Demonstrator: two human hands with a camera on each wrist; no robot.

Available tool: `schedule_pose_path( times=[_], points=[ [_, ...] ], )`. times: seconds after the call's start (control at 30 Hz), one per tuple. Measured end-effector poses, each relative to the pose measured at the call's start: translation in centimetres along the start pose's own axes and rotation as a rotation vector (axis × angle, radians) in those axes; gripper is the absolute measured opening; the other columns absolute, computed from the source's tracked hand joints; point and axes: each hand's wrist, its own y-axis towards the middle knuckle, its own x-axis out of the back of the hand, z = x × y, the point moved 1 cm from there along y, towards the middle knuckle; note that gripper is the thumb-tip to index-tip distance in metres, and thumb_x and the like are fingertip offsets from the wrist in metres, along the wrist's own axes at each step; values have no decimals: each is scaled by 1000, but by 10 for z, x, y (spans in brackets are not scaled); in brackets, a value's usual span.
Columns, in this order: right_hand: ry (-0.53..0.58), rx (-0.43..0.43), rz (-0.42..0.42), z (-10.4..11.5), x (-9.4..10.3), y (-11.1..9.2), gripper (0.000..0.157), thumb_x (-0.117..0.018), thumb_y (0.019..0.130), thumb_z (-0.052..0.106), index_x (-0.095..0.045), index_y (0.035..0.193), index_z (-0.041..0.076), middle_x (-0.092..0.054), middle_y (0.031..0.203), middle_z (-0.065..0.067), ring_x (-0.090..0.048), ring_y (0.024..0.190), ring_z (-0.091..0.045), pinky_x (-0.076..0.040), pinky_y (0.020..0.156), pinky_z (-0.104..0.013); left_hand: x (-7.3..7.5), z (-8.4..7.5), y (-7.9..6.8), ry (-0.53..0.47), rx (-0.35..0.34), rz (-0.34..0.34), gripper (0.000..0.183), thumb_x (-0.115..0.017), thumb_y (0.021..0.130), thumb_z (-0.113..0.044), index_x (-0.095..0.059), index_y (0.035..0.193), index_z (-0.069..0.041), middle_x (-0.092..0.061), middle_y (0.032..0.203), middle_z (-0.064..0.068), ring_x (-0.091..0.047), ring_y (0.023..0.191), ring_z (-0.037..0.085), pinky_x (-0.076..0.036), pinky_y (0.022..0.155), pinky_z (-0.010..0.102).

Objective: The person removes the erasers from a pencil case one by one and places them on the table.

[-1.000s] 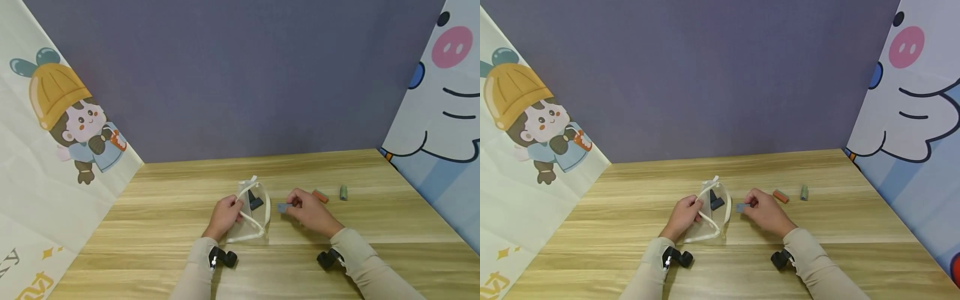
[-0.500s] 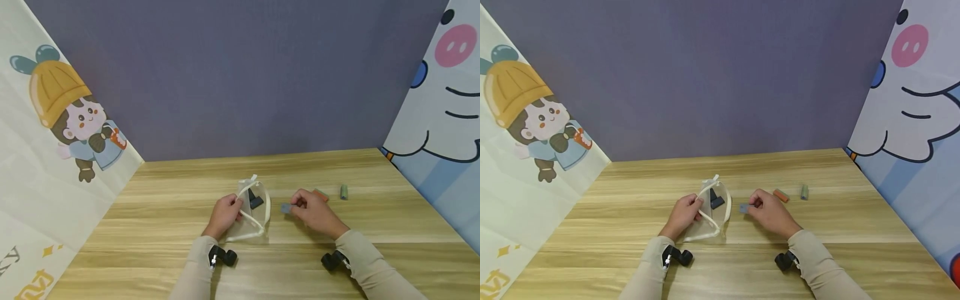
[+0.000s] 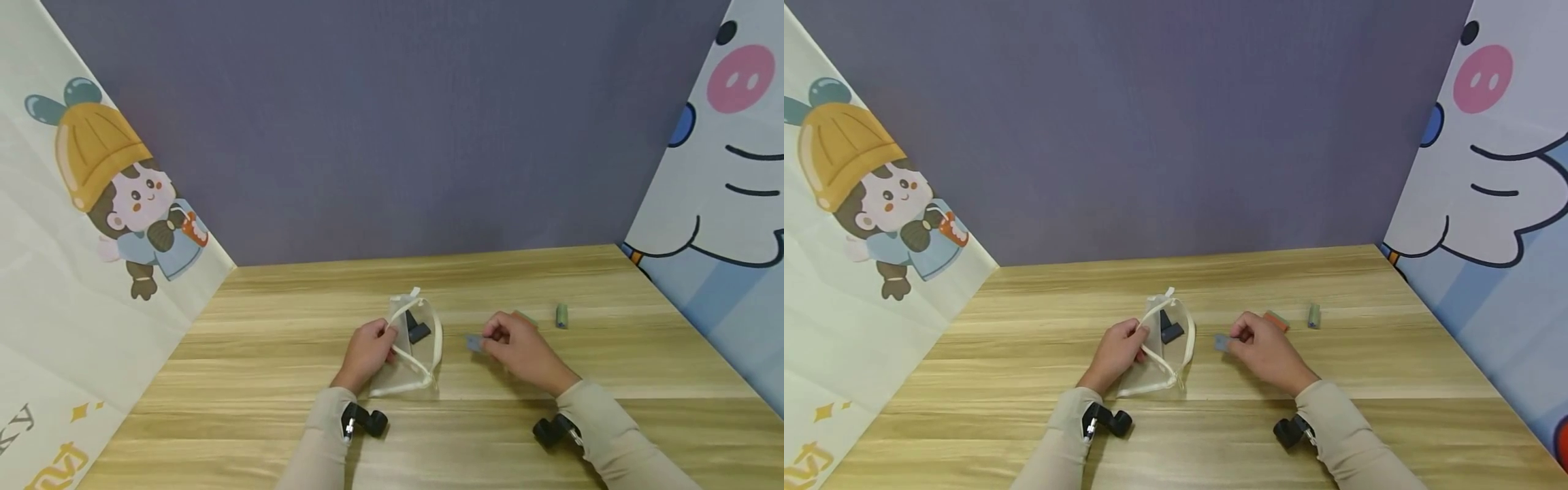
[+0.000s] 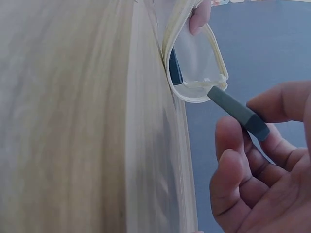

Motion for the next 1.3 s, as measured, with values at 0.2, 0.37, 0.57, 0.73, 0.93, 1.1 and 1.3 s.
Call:
schedule_pose_path(
  times=[0.2, 0.37, 0.57, 0.73, 0.93, 1.1, 1.3],
  points=[
    [1, -27, -9, 2, 3, -1, 10, -67, 96, 11, -60, 99, 3, -58, 85, -8, -57, 68, -19, -49, 58, -29, 1, 0, -1, -25, 3, -2, 29, -59, 99, -25, -58, 75, -9, -61, 60, 3, -59, 54, 16, -46, 49, 30],
    [2, -32, 2, 3, 7, -2, 13, -67, 97, 14, -59, 100, 3, -59, 84, -8, -58, 69, -21, -49, 58, -30, 2, 0, -2, -31, 12, -5, 29, -58, 99, -25, -58, 76, -9, -61, 62, 3, -59, 55, 16, -47, 50, 31],
    [-5, -61, 6, -4, 13, -3, 14, -66, 98, 17, -59, 99, 4, -63, 83, -12, -59, 68, -26, -49, 56, -30, 3, 2, -2, -11, 16, -6, 29, -58, 99, -26, -58, 75, -10, -62, 61, 3, -60, 55, 17, -49, 53, 33],
    [0, -84, -4, -12, 21, -4, 13, -65, 98, 15, -58, 100, 4, -63, 80, -13, -59, 65, -26, -48, 53, -31, 1, 3, -1, -4, 9, -10, 29, -58, 99, -27, -57, 74, -11, -61, 60, 2, -60, 54, 17, -48, 53, 33],
    [9, -104, -19, -19, 32, -9, 14, -63, 99, 14, -56, 102, 2, -63, 81, -15, -58, 63, -27, -46, 49, -31, -4, 1, 1, -5, 9, 6, 30, -58, 98, -27, -56, 73, -11, -62, 60, 2, -61, 54, 17, -50, 54, 34],
    [0, -114, -42, -20, 37, -7, 12, -59, 101, 13, -56, 99, 1, -68, 90, -13, -66, 97, -34, -49, 54, -30, -3, -2, 0, -12, 21, 6, 29, -58, 99, -25, -56, 73, -10, -62, 60, 3, -61, 54, 17, -50, 54, 34],
    [-12, -127, -40, -24, 42, -5, 14, -57, 103, 15, -55, 99, 2, -67, 82, -14, -53, 128, -40, -51, 63, -31, -1, -3, -1, 1, 19, 0, 30, -58, 99, -27, -56, 73, -11, -61, 59, 2, -60, 54, 16, -49, 55, 34]
  ],
)
